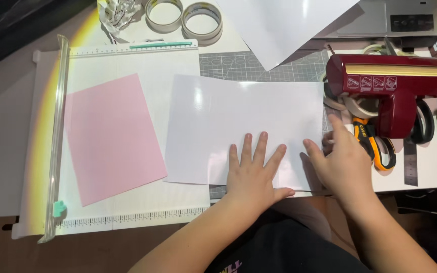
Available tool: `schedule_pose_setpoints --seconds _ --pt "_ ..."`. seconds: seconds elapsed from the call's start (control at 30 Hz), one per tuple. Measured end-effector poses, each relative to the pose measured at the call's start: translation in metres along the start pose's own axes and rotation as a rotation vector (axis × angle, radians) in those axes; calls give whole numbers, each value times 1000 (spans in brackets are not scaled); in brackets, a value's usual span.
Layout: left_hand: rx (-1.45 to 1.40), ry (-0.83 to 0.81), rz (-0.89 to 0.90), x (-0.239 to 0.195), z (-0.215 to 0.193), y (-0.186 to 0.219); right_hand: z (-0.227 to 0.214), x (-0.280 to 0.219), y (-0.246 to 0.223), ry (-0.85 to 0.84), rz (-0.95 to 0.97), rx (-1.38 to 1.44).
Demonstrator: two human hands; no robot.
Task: The person uses a stylus to score a printed card on a scoring board, then folds the card along the scored lines and slides it into a clear plastic sleeve.
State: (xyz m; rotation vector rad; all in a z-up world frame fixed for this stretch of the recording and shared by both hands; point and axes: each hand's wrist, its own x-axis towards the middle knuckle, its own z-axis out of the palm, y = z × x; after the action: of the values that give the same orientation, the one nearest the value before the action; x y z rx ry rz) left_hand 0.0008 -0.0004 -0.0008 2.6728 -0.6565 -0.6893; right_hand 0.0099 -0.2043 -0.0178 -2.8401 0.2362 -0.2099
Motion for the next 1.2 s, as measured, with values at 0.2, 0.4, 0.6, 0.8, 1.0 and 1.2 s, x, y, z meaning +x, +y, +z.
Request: schedule_pose_setpoints --seconds 0.2,0.4,0.6,0.8,1.0,1.2 --pt "67 -58 -47 -2 -13 2 6 3 -7 76 -108 -30" --pt "100 -37 -156 -1 -30 3 -2 23 -26 19 49 501" --pt "194 339 -27 47 15 -49 43 52 4 -17 71 1155" --pt "265 469 36 68 31 -73 37 62 8 -126 442 1692" --pt "100 227 -3 60 5 -60 49 54 7 -218 188 1804" --pt "-715 483 31 29 -57 -67 47 28 -41 -99 -636 636"
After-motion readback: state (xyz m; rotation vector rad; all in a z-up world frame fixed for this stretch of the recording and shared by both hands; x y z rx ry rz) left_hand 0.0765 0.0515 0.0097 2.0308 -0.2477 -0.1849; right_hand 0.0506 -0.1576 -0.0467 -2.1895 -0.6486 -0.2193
